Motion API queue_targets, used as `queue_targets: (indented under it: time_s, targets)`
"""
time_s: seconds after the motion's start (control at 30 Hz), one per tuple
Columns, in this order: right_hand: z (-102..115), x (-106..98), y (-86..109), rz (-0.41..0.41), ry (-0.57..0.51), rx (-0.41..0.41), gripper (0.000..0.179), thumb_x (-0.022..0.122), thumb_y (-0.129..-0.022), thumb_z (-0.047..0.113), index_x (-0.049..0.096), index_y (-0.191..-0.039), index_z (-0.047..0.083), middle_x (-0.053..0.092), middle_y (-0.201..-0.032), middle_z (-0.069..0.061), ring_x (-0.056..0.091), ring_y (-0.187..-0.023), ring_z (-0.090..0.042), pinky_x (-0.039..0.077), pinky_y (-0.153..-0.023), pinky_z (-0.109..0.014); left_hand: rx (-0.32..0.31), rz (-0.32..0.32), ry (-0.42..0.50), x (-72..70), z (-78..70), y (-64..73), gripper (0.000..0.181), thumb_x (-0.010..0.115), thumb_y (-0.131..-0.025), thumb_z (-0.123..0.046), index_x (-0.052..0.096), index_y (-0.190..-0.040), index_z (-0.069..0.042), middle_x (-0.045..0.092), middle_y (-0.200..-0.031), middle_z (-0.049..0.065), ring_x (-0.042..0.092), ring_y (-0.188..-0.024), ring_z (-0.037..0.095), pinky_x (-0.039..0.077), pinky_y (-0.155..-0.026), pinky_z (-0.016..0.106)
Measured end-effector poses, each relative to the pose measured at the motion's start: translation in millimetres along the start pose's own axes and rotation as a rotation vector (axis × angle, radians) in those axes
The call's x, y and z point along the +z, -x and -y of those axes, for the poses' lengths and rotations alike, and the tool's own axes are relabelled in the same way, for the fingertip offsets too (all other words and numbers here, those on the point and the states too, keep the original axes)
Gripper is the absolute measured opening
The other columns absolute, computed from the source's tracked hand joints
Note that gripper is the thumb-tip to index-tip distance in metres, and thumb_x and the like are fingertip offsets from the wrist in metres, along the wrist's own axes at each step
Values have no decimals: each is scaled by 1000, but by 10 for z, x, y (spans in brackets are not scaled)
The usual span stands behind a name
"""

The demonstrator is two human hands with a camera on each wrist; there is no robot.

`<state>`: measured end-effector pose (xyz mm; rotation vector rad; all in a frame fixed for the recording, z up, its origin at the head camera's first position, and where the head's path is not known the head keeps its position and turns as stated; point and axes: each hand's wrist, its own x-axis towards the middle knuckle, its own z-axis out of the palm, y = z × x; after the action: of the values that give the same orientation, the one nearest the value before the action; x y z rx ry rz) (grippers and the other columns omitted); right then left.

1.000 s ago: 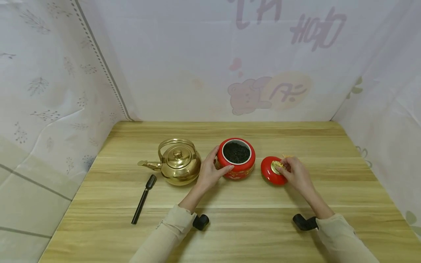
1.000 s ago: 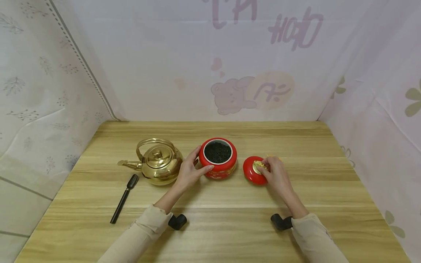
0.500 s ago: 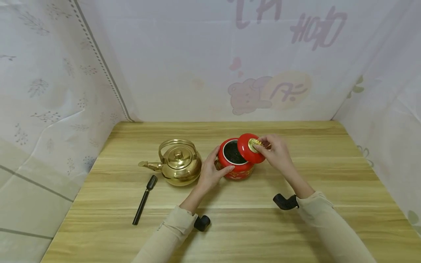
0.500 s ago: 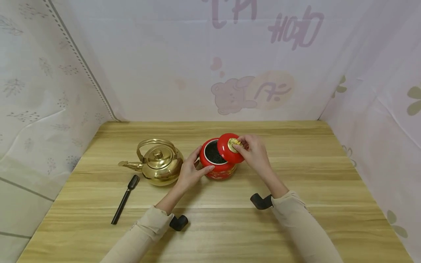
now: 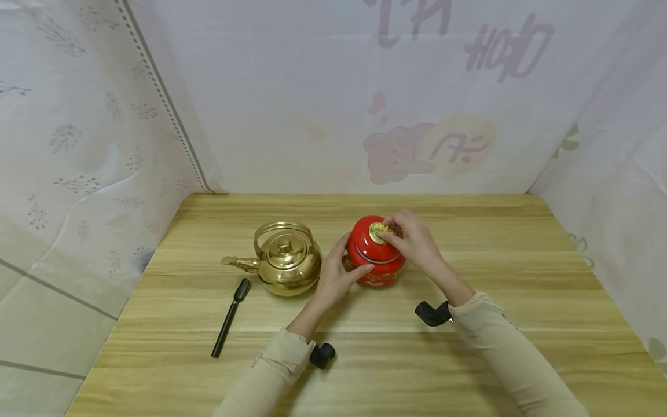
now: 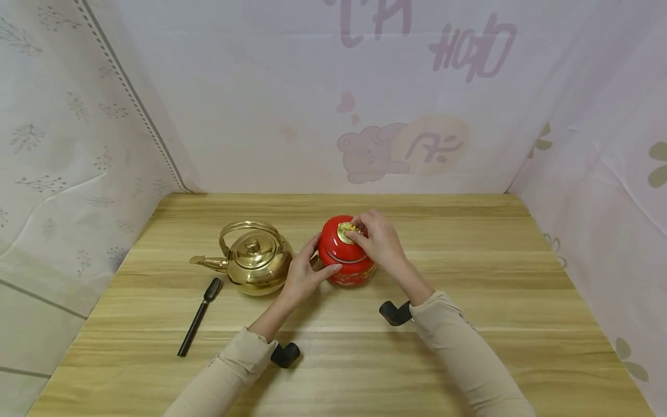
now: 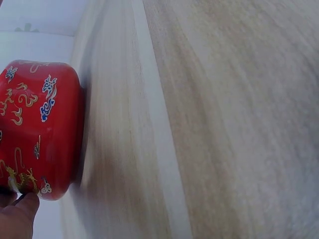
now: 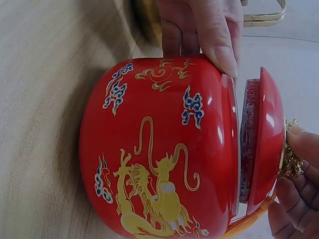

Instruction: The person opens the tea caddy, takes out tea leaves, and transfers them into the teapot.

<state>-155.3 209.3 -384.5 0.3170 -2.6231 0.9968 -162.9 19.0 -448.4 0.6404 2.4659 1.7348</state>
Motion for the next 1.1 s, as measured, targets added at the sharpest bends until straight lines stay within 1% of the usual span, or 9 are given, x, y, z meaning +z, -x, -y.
queue_targets:
  time_s: [0.13, 0.33, 0.53, 0.67, 0.9, 1.1]
  targets:
    - [-5, 9, -9, 17, 9, 4, 17, 75, -79, 10, 65, -90, 0, 58, -83, -11, 53, -76, -22, 43, -63, -28, 4, -4, 1, 8, 13, -4, 84, 77, -79, -23, 31, -144, 2, 40, -144, 16, 43, -129, 25, 37, -107, 40]
    - [-17, 19, -20, 35, 15, 11, 17, 76, -79, 10, 65, -88, 1, 59, -83, -11, 54, -76, -22, 44, -64, -29, 14, -3, 17, 16, 25, -9, 83, 77, -79, -22, 31, -144, 2, 39, -144, 18, 43, -130, 27, 39, -106, 41]
    - [-19, 24, -26, 53, 20, 14, 16, 76, -79, 10, 66, -88, 1, 59, -82, -10, 54, -76, -22, 43, -64, -29, -2, -4, -6, 4, 8, 3, 84, 78, -78, -23, 31, -144, 1, 39, -145, 16, 42, -130, 25, 38, -106, 39]
    - [-24, 28, -28, 61, 22, 10, 17, 76, -78, 10, 67, -88, 0, 59, -82, -10, 54, -76, -22, 44, -64, -29, -3, -7, -4, -1, -4, 10, 84, 78, -78, -23, 32, -144, 1, 39, -145, 16, 42, -130, 26, 37, -107, 41]
    - [-46, 47, -38, 60, 35, 2, 16, 76, -78, 9, 67, -87, 0, 60, -82, -11, 54, -76, -22, 45, -64, -29, -2, -8, 12, 5, 6, 7, 84, 78, -78, -21, 32, -144, 2, 40, -144, 16, 46, -126, 26, 39, -106, 40]
    - [-41, 57, -45, 59, 47, 6, 17, 76, -78, 10, 67, -88, 0, 60, -82, -11, 54, -76, -22, 44, -64, -29, -13, -12, -17, 2, -7, 7, 84, 78, -77, -23, 32, -144, 1, 41, -144, 15, 47, -124, 24, 38, -106, 38]
